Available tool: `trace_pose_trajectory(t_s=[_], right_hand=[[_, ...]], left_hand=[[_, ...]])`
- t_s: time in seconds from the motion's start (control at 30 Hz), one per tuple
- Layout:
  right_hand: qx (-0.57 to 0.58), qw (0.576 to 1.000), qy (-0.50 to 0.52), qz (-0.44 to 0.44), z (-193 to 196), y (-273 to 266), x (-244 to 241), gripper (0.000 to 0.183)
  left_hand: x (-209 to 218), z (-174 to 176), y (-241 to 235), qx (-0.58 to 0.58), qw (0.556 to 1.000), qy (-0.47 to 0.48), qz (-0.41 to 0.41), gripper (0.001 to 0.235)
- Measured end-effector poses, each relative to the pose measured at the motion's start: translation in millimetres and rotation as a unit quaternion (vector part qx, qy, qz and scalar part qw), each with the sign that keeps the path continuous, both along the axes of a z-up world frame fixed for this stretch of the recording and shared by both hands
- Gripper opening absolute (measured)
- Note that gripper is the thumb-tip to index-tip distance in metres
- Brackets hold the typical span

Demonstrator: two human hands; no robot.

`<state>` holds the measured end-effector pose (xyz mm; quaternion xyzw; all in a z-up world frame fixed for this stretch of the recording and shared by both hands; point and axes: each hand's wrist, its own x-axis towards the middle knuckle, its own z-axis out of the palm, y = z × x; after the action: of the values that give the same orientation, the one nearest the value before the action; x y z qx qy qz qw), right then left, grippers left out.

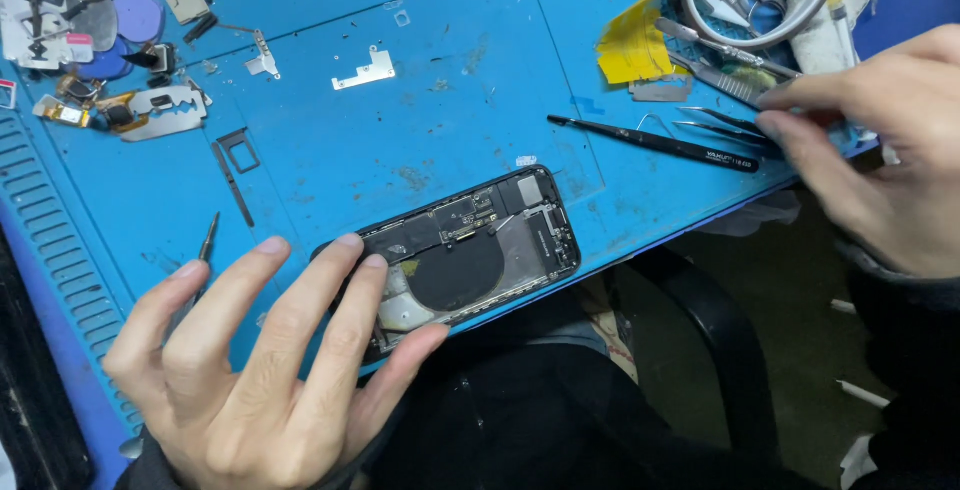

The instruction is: Repairing a smartphone by manipulating internal components with precision tools.

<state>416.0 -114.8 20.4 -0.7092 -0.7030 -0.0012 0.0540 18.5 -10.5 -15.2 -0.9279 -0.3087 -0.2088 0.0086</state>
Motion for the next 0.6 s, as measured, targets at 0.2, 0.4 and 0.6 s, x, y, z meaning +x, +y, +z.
trace_pose_trajectory(t_s=[0.2,0.4,0.6], right_hand=[[0.014,0.985,-0.151,0.079,16,24,-23,0.05],[0.051,0.987,-0.132,0.071,7,38,2,0.048],[0.089,0.987,-0.103,0.081,-18,34,40,0.036]], left_hand=[[0,-1,-1,0.002,1.0,-0.004,0.0,0.046],[-1,-2,-1,0.008,1.0,-0.018,0.001,0.044],[1,8,4,0.014,0.997,-0.068,-0.04,0.034]])
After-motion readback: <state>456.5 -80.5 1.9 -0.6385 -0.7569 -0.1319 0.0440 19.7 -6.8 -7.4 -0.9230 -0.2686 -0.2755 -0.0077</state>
